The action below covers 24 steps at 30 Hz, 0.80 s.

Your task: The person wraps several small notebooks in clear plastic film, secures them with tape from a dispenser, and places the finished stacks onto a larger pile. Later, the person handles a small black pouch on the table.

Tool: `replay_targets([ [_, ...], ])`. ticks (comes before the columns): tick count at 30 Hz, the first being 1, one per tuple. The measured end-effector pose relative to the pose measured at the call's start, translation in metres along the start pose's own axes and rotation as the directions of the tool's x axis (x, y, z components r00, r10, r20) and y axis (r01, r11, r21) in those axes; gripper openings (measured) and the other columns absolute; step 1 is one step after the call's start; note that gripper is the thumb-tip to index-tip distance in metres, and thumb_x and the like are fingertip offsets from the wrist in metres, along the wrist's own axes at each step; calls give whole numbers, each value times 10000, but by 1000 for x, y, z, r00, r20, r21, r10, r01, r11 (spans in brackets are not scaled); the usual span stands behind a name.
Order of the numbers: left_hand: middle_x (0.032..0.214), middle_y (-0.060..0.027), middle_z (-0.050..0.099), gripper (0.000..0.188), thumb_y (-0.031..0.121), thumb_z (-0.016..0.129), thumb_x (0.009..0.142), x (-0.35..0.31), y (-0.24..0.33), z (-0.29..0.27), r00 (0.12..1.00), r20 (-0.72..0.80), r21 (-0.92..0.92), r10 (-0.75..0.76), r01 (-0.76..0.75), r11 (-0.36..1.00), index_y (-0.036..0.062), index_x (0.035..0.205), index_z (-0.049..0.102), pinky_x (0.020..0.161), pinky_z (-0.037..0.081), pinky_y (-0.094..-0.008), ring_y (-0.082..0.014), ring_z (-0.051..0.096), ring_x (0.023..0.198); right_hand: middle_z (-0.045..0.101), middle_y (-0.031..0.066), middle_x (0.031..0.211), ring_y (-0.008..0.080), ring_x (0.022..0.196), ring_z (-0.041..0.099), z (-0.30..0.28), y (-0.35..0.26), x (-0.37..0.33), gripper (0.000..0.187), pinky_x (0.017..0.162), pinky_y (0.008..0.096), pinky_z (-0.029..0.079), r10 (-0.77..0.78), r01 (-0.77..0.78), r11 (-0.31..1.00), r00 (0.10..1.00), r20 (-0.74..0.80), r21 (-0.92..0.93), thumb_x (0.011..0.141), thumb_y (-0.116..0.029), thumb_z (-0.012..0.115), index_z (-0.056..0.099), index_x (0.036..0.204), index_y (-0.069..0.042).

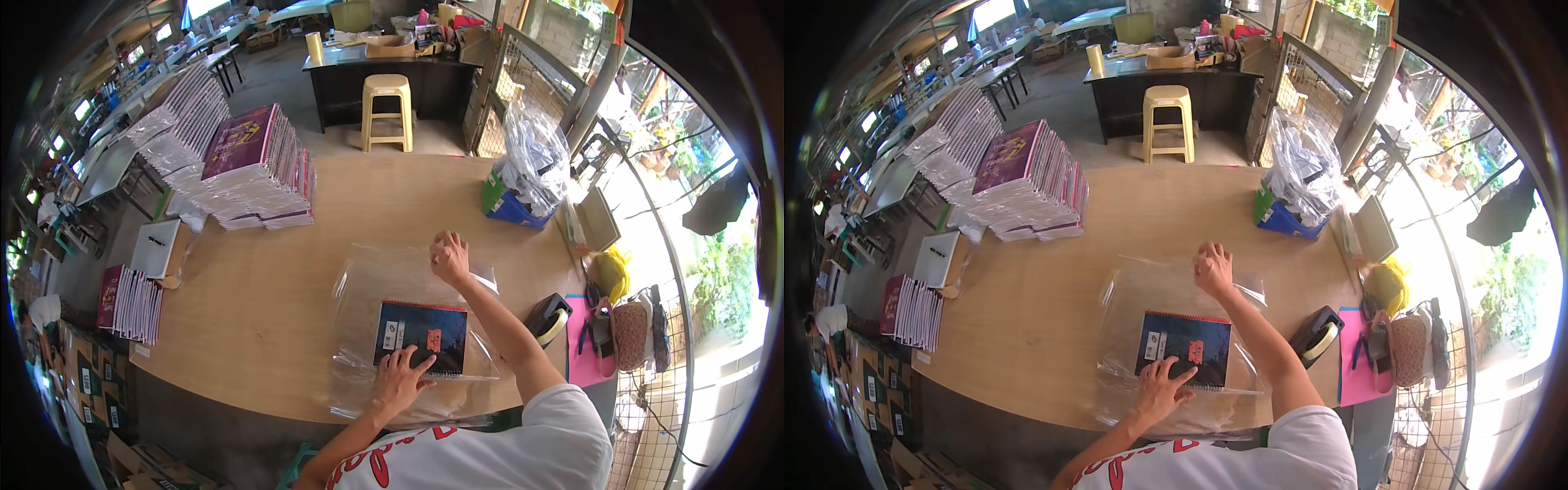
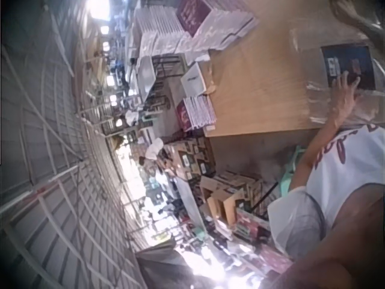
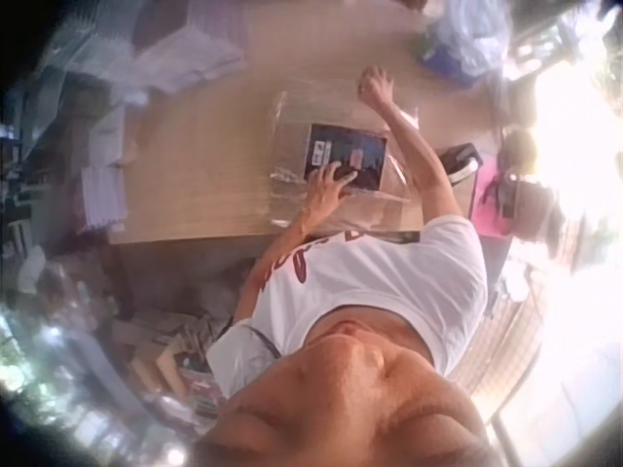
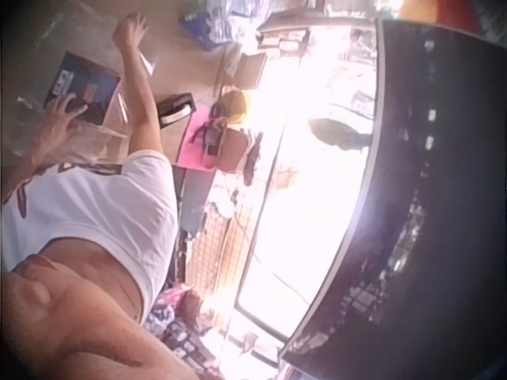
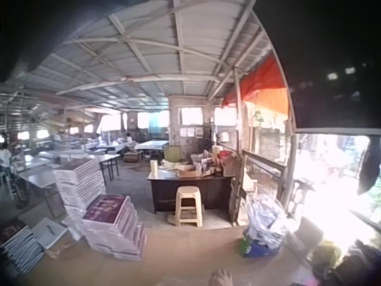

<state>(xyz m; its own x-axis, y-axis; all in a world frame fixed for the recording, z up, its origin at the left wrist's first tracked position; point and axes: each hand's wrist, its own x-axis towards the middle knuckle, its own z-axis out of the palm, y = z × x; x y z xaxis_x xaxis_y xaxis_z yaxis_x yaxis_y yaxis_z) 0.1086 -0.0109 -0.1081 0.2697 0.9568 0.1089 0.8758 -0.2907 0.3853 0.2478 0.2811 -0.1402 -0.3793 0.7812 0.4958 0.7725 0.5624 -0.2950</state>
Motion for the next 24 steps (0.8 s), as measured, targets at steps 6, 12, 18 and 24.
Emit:
replay_targets([
  [6,1307,-86,498,499,508,714,802,7,-5,-1,1000,30,-58,5,-3,998,338,1268,651,968,394,-483,-286,489,1178,652,53,979,305,1033,597,-9,16,18,140,825,465,474,-14,-18,996,933,360,85,639,-87,692,656,765,-136],
  [12,1317,-86,489,495,484,730,803,6,-4,-3,998,67,-40,-13,15,999,331,1268,653,977,391,-482,-279,484,1208,713,69,885,290,902,687,-18,18,41,197,761,442,532,111,-216,969,811,574,119,693,-144,699,655,885,-146],
  [18,1319,-83,481,531,473,744,795,3,-5,4,999,34,-42,13,-11,999,333,1295,633,980,387,-487,-274,482,1218,679,89,790,300,796,675,-27,11,33,177,668,434,525,-166,146,986,927,336,84,730,-89,677,617,896,-100],
  [24,1324,-89,474,535,455,753,788,-1,-4,2,1000,18,-41,21,-20,999,340,1294,624,982,384,-493,-280,476,1229,607,122,833,339,758,643,-60,-18,-11,88,629,458,507,-340,296,923,926,161,246,801,-31,578,548,880,-55],
])
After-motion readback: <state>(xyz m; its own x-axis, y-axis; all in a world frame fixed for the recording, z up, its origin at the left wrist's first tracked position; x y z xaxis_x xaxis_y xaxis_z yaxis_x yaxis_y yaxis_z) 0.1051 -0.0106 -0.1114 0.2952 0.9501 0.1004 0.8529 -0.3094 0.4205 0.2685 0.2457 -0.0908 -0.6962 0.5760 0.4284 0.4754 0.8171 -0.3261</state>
